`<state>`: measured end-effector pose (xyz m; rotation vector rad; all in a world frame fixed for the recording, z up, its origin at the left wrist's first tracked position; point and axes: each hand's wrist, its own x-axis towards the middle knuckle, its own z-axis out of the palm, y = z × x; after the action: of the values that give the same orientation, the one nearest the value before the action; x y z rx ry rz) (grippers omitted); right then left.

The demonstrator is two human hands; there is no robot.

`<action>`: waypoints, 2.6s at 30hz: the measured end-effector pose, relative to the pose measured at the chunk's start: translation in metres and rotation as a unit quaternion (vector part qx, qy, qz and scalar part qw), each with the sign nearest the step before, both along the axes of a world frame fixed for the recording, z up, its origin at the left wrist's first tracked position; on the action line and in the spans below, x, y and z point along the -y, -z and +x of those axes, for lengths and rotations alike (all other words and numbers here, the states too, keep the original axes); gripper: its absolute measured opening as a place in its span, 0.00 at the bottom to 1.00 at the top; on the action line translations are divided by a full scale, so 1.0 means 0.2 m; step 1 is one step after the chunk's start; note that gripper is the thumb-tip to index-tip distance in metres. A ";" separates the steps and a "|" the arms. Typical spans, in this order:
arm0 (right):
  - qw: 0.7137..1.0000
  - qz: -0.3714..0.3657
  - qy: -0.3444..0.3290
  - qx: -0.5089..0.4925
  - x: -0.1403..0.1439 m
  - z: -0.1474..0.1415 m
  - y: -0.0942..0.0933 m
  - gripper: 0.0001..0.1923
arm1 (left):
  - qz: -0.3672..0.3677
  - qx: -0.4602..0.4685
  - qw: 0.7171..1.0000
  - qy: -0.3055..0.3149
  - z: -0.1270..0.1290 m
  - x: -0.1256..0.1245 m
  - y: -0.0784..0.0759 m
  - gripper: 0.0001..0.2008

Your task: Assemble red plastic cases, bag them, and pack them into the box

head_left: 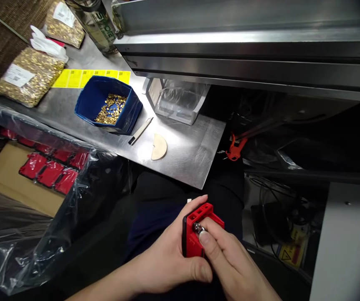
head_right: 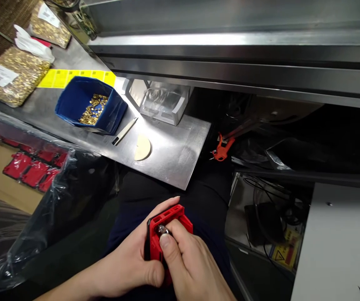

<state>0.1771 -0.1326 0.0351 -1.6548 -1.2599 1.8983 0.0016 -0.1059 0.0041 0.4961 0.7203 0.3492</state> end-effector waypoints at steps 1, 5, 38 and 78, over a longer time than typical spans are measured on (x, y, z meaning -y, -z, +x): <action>1.000 -0.008 -0.006 -0.006 0.00 0.00 0.01 0.18 | 0.007 -0.004 1.000 0.003 0.00 0.00 0.00 0.53; 1.000 -0.010 -0.013 -0.024 0.01 0.01 0.04 0.16 | 0.019 0.004 1.000 0.009 -0.01 0.00 0.01 0.52; 0.994 -0.090 0.035 -0.051 0.00 0.01 0.04 0.24 | 0.005 0.028 1.000 0.003 -0.01 -0.01 0.04 0.52; 0.983 0.170 0.058 0.020 -0.04 0.04 0.46 0.16 | 0.297 -0.114 0.943 -0.094 -0.22 0.01 0.12 0.67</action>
<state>0.1847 -0.1248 -0.0579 -1.5542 -1.3810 1.4900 -0.0421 -0.1078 -0.0192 1.0563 0.8897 0.7043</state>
